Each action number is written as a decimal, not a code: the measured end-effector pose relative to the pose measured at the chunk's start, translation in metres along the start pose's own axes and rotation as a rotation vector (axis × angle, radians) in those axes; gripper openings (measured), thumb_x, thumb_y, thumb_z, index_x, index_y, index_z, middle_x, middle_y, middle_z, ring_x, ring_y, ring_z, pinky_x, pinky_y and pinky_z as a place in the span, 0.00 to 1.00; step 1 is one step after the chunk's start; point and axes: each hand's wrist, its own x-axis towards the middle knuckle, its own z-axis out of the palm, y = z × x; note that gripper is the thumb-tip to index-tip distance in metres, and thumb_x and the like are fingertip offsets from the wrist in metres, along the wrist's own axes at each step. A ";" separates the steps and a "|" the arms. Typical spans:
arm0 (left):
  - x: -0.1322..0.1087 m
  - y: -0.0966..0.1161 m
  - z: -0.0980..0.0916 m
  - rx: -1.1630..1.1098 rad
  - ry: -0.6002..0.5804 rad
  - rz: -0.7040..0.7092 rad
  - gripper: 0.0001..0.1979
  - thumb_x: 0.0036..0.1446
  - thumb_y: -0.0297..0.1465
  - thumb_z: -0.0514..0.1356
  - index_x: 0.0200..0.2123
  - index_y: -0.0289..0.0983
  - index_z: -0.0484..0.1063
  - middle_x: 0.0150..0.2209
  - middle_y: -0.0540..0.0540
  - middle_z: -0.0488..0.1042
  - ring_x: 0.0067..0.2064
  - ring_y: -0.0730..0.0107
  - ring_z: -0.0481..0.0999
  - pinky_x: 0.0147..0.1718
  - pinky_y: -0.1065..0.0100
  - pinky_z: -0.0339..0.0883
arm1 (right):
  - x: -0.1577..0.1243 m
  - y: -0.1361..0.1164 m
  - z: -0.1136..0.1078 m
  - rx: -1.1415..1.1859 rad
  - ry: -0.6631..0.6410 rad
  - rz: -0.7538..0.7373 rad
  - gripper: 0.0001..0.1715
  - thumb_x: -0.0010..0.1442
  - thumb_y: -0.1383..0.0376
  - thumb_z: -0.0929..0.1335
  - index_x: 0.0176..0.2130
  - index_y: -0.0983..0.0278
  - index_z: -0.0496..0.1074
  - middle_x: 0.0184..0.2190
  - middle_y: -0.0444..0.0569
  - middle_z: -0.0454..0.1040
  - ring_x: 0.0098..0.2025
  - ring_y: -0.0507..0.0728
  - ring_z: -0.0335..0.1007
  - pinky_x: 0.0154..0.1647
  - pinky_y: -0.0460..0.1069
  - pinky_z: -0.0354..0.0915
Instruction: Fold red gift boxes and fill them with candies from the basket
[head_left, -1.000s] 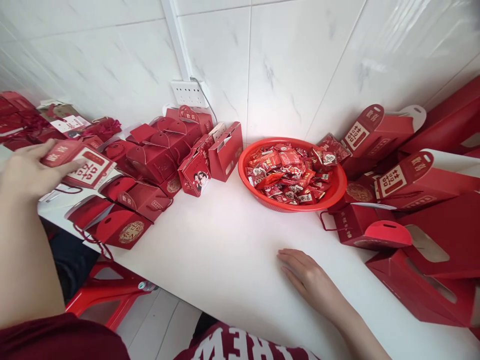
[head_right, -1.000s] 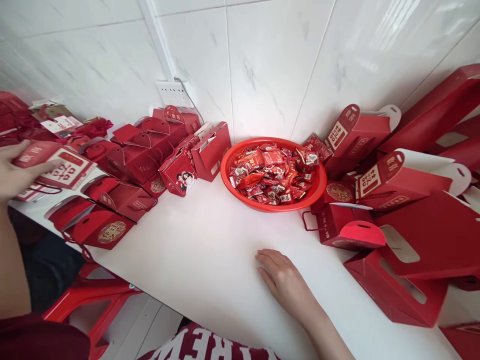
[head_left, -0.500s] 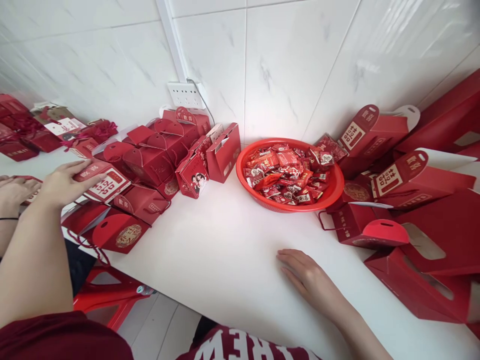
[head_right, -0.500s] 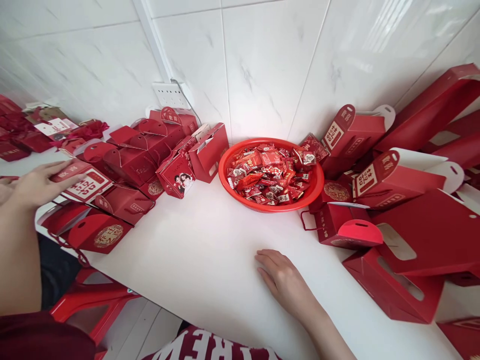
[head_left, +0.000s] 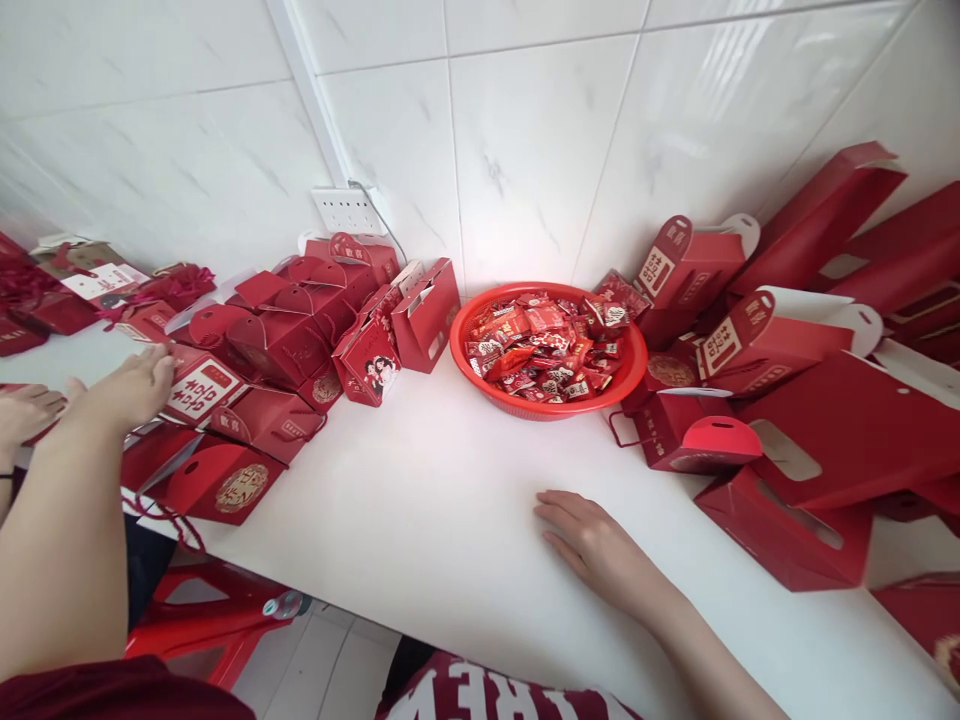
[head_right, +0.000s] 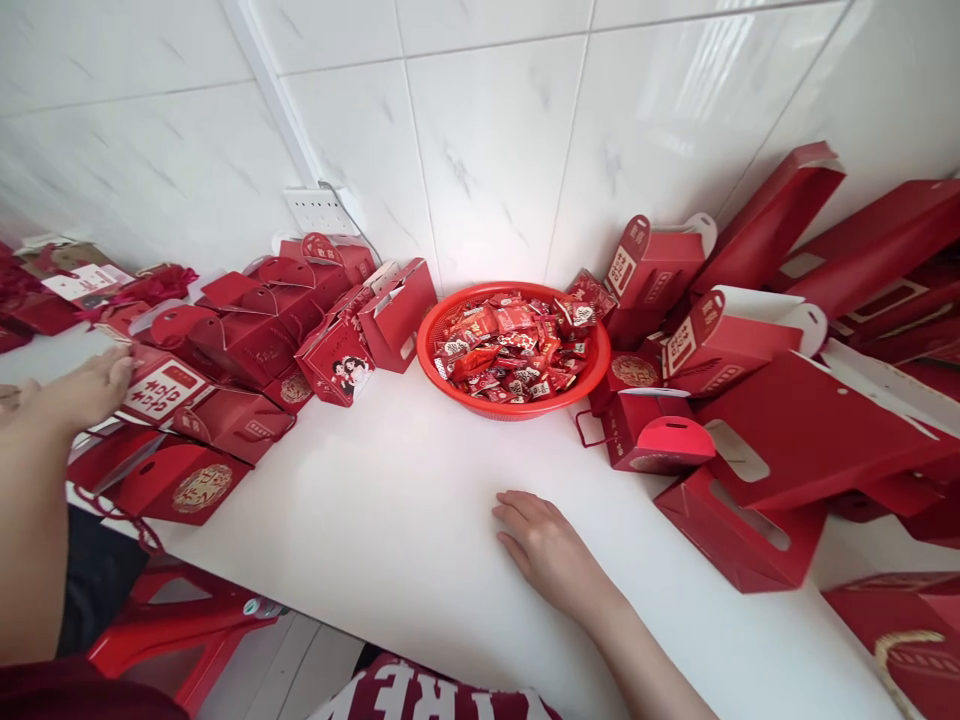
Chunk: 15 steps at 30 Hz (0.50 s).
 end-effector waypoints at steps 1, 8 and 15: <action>-0.006 0.015 -0.006 0.052 -0.030 -0.057 0.31 0.67 0.42 0.47 0.62 0.23 0.61 0.64 0.29 0.63 0.65 0.36 0.59 0.51 0.16 0.39 | 0.000 -0.001 -0.001 0.000 0.002 0.005 0.17 0.65 0.70 0.65 0.53 0.63 0.72 0.56 0.56 0.72 0.57 0.63 0.70 0.56 0.60 0.71; -0.102 0.188 -0.002 -0.053 0.601 0.559 0.32 0.64 0.35 0.57 0.67 0.32 0.55 0.69 0.36 0.55 0.68 0.47 0.58 0.63 0.42 0.55 | 0.003 0.007 -0.011 0.034 0.071 0.007 0.16 0.67 0.67 0.64 0.53 0.61 0.72 0.55 0.53 0.73 0.55 0.61 0.71 0.56 0.58 0.70; -0.195 0.346 0.098 -0.414 0.210 1.295 0.26 0.63 0.30 0.58 0.64 0.41 0.61 0.66 0.38 0.61 0.61 0.57 0.69 0.57 0.59 0.68 | -0.007 0.049 -0.059 0.080 0.702 0.508 0.25 0.68 0.56 0.63 0.61 0.61 0.63 0.40 0.52 0.79 0.38 0.60 0.76 0.39 0.54 0.71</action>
